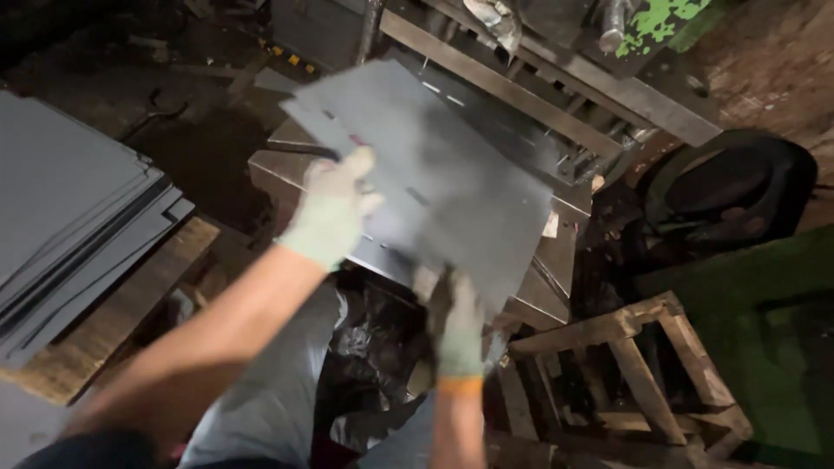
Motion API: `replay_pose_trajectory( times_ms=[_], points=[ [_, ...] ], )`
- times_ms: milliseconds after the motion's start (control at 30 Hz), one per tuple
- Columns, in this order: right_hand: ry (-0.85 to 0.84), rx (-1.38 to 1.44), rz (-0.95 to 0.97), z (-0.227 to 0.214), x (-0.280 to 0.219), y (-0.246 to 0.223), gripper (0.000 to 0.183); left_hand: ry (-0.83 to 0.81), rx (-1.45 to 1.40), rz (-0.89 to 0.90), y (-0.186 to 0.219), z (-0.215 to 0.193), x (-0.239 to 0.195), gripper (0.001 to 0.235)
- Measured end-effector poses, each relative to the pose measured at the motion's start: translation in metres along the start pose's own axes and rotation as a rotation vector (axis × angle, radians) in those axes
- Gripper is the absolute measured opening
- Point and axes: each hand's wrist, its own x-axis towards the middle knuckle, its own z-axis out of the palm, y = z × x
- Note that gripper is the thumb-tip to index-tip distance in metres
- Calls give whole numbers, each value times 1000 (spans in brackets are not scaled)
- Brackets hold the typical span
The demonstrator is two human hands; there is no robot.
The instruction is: Manually feeding pre-cut metal sheets into a press machine for industrial processing.
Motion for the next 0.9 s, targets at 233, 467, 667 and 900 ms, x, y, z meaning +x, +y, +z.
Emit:
replay_pose_trajectory(
  times_ms=[233, 467, 667, 900],
  points=[
    [-91, 387, 186, 8, -155, 12, 55, 66, -172, -162, -98, 77, 49, 38],
    [-304, 351, 51, -12, -167, 24, 42, -31, -120, -115, -107, 75, 51, 52],
    [-98, 261, 356, -6, -180, 8, 44, -30, -108, -97, -119, 73, 66, 53],
    [-226, 125, 138, -30, -176, -25, 48, -81, 52, -77, -59, 35, 41, 56]
  ],
)
